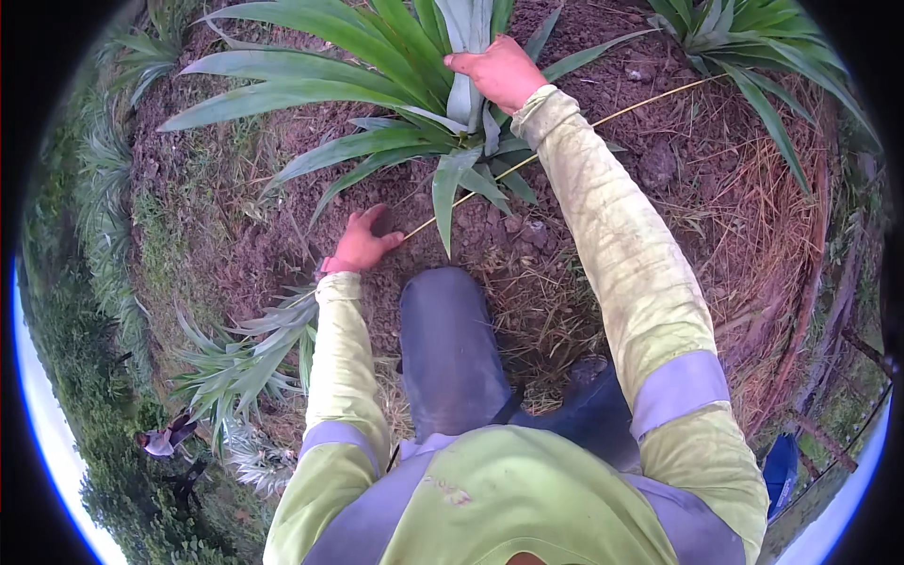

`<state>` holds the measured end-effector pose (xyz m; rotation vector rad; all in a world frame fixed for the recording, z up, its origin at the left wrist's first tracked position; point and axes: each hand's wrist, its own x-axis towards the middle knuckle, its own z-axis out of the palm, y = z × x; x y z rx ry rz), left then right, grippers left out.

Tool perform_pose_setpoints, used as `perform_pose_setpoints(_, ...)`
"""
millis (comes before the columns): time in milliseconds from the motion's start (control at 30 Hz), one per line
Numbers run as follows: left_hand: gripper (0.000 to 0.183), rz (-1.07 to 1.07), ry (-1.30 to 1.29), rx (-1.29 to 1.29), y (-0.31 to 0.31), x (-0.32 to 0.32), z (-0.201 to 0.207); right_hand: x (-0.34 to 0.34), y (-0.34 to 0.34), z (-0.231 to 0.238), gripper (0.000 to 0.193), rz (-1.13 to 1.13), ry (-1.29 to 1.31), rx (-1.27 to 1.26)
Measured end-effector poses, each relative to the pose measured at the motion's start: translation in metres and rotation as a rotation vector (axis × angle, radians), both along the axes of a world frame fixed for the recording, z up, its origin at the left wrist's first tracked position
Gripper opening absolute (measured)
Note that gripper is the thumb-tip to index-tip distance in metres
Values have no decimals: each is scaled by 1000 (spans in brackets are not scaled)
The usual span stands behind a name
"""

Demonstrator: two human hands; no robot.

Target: The person plants pineapple tops in the soil along a guide string by hand, positioning each plant and packing the soil around its base.

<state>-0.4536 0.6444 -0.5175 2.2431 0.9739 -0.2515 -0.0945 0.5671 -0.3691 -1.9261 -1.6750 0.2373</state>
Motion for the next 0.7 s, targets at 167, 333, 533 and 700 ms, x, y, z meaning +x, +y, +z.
perform_pose_setpoints(167, 107, 84, -183, -339, -46, 83, 22, 0, -3, 0, 31, -5, -24, -14)
perform_pose_setpoints(333, 127, -3, -390, -38, -66, 125, 20, 2, -8, -4, 33, -20, -45, 22)
perform_pose_setpoints(533, 133, -66, -99, 259, -83, 129, 25, -14, -12, 8, 28, -55, 116, 17)
perform_pose_setpoints(700, 113, 177, -443, -50, -62, 124, 57, 2, -30, -28, 45, -1, -365, 187)
